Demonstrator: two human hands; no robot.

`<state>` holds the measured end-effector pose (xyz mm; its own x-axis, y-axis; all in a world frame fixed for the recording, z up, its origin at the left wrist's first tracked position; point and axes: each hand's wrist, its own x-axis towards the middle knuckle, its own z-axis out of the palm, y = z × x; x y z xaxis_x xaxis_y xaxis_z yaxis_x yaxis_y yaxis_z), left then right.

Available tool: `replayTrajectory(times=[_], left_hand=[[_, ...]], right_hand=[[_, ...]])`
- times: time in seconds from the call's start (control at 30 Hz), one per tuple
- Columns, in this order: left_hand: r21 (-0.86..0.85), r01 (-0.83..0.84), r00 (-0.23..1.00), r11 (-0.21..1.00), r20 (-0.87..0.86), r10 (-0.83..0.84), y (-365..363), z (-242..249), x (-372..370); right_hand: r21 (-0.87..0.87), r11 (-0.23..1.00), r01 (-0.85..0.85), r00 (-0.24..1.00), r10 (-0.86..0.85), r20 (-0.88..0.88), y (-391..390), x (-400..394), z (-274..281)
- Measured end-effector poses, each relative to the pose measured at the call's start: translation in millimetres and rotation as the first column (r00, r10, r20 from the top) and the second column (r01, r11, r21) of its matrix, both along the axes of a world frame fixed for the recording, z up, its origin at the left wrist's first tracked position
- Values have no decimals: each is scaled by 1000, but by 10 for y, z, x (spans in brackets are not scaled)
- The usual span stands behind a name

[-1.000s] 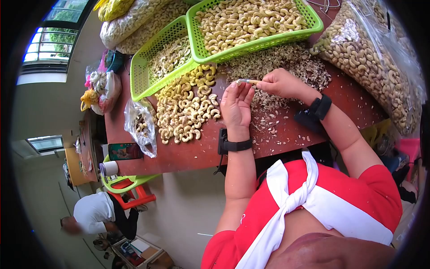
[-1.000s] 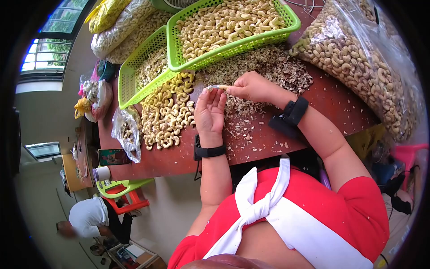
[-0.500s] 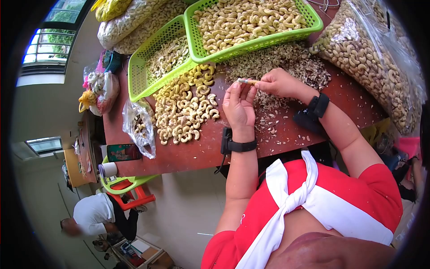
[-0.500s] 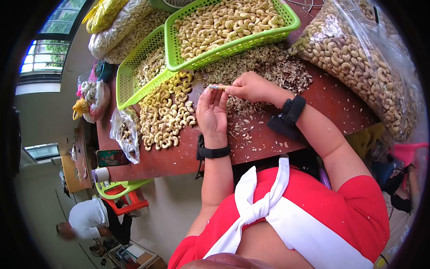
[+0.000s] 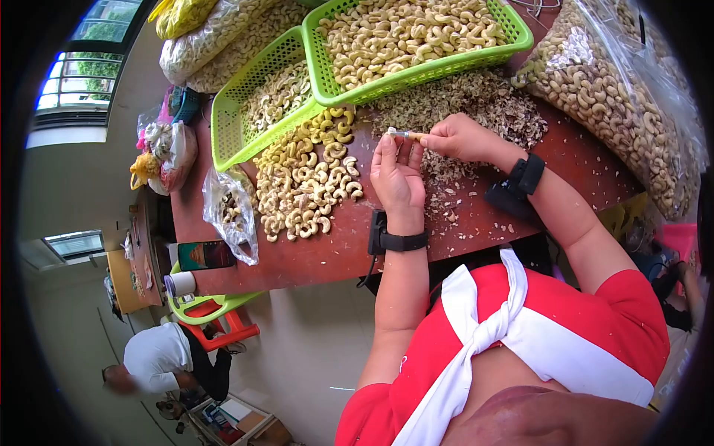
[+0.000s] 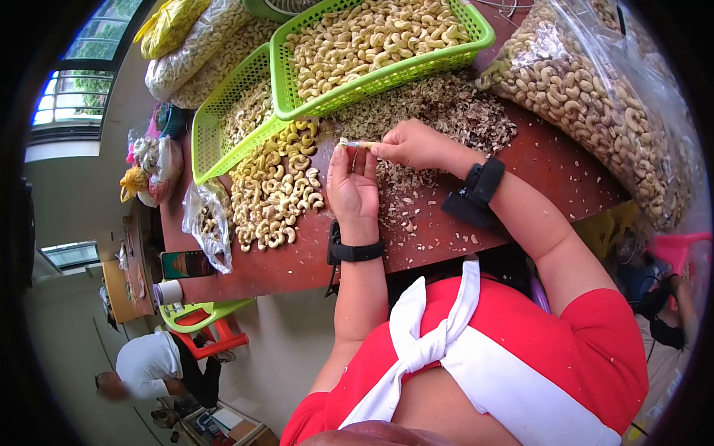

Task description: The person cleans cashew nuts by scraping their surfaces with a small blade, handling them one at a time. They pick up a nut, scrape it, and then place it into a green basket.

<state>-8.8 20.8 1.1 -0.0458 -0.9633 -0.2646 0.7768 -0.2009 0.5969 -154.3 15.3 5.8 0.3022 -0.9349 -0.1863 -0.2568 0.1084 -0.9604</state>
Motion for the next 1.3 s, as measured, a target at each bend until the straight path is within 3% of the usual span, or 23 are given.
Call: replayTrajectory(times=[0.17,0.23,0.57,0.77,0.83,0.9,1.0,1.1,1.17,1.23,1.3], left_hand=[[-20,15,1000,1000,-17,-15,6,-30,-6],[-91,-15,1000,996,5,15,30,-19,-42],[-57,3,999,998,38,-1,-8,-41,-5],[-149,21,1000,989,13,-19,19,-1,-26],[-152,-20,999,988,40,27,39,66,-10],[-219,-157,957,963,206,202,84,205,7],[-525,-261,776,810,384,500,162,594,39],[-822,-118,556,557,410,723,55,1078,48],[-769,55,608,637,533,589,-288,1313,130],[-740,164,509,653,630,586,-561,1290,352],[-635,156,424,756,735,530,-613,1130,579]], right_hand=[[34,999,-4,1000,4,6,-2,-12,21],[124,989,75,994,-84,65,6,-2,43],[49,999,-17,997,14,70,-4,-33,3],[187,982,33,982,-67,177,32,-42,102],[113,993,-32,984,12,175,-12,-82,32],[118,993,15,984,-36,177,-21,-129,48],[107,993,55,979,-75,189,-59,-171,-17],[94,994,53,986,-67,155,-61,-184,29],[120,989,87,985,-104,136,-78,-154,-50],[80,989,122,990,-128,64,-65,-164,23],[92,989,115,992,-119,41,-79,-186,38]])
